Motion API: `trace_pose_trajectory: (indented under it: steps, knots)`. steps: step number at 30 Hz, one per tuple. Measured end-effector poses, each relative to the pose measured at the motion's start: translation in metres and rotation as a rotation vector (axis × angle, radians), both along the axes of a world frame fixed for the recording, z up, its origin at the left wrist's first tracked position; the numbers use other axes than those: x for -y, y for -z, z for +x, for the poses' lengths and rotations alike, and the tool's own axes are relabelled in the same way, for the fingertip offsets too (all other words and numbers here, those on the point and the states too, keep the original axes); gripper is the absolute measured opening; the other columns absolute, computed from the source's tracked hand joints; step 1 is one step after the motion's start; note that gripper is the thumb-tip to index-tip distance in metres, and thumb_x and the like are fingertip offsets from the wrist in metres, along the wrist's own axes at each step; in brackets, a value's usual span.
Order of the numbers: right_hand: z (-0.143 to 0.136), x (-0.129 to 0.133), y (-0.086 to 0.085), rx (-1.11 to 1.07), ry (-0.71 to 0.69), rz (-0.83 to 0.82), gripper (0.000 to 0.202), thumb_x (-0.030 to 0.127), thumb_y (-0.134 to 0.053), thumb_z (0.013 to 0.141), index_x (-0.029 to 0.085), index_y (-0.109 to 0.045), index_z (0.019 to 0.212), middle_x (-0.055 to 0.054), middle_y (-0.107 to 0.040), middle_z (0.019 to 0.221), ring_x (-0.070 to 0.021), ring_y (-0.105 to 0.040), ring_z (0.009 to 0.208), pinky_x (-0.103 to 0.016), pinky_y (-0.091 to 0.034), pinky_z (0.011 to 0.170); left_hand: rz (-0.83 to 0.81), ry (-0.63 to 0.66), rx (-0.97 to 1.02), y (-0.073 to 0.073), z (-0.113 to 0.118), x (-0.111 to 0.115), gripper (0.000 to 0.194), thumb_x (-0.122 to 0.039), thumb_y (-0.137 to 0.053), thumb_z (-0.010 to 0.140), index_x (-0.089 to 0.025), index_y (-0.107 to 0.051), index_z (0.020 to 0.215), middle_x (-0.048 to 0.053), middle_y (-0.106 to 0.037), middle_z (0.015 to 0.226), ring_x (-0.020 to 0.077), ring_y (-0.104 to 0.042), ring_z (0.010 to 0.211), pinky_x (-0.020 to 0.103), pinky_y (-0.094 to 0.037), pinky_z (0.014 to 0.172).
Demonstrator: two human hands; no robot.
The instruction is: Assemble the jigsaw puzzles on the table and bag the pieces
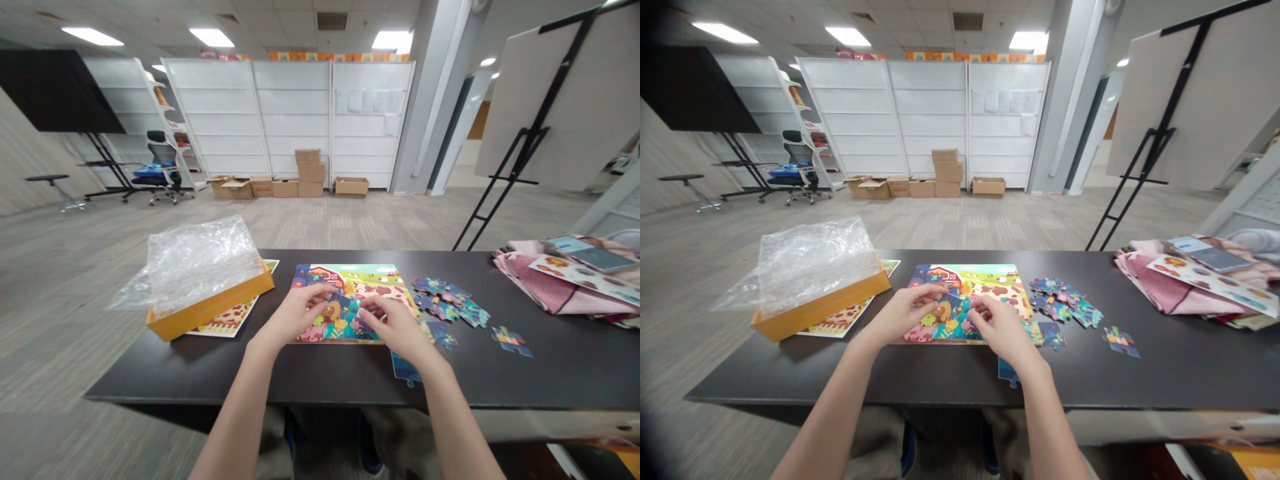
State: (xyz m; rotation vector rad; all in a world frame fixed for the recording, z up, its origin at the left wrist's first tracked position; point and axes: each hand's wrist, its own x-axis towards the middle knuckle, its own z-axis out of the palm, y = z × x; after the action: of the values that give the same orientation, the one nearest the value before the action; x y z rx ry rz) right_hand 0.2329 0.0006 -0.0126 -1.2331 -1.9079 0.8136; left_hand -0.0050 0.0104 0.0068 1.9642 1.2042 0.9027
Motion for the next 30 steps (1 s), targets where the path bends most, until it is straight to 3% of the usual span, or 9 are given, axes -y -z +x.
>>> trace_pose_trajectory:
  steps: [5, 11, 19, 24, 30]
  knots:
    - [-0.006, 0.000, -0.002, -0.030, 0.008, 0.017, 0.019, 0.031, -0.057, 0.092, 0.021, -0.067, 0.105, -0.006, -0.075, 0.096, -0.0205, -0.072, 0.085, -0.031, -0.055, 0.070, -0.088, 0.051, 0.067, -0.001, 0.011, 0.002, 0.031, -0.017, -0.058, 0.087, -0.017, -0.069, 0.116, 0.007, -0.074, 0.115, 0.0186, -0.072, 0.100, 0.035, -0.058, 0.095]
    - [-0.004, 0.000, -0.003, -0.047, 0.028, 0.050, 0.016, 0.030, -0.059, 0.089, 0.021, -0.069, 0.099, -0.005, -0.076, 0.091, -0.0209, -0.071, 0.084, -0.033, -0.055, 0.074, -0.202, 0.091, 0.151, 0.004, 0.013, 0.002, 0.037, -0.017, -0.064, 0.083, -0.015, -0.066, 0.120, 0.006, -0.071, 0.096, 0.0171, -0.072, 0.089, 0.035, -0.059, 0.089]
    - [-0.004, -0.005, 0.004, -0.106, 0.033, 0.005, 0.017, 0.030, -0.060, 0.086, 0.020, -0.068, 0.097, -0.006, -0.075, 0.087, -0.0207, -0.071, 0.081, -0.033, -0.054, 0.073, -0.190, 0.092, 0.123, 0.011, 0.016, 0.004, 0.060, -0.019, -0.078, 0.071, -0.016, -0.061, 0.128, 0.008, -0.071, 0.103, 0.0185, -0.073, 0.082, 0.032, -0.061, 0.075]
    - [-0.001, -0.008, 0.009, -0.142, 0.059, -0.041, 0.019, 0.032, -0.061, 0.084, 0.019, -0.069, 0.094, -0.007, -0.074, 0.088, -0.0206, -0.070, 0.080, -0.032, -0.054, 0.072, -0.098, 0.121, 0.112, 0.018, 0.020, 0.003, 0.061, -0.013, -0.077, 0.069, -0.020, -0.061, 0.127, 0.011, -0.064, 0.126, 0.0142, -0.072, 0.078, 0.027, -0.060, 0.068]
    - [0.001, -0.008, 0.007, -0.183, 0.051, -0.076, 0.019, 0.034, -0.060, 0.083, 0.019, -0.069, 0.090, -0.006, -0.073, 0.084, -0.0199, -0.068, 0.076, -0.032, -0.053, 0.070, -0.039, 0.138, 0.084, 0.017, 0.026, 0.007, 0.061, -0.014, -0.079, 0.068, -0.022, -0.063, 0.126, 0.008, -0.062, 0.126, 0.0112, -0.070, 0.073, 0.025, -0.060, 0.067]
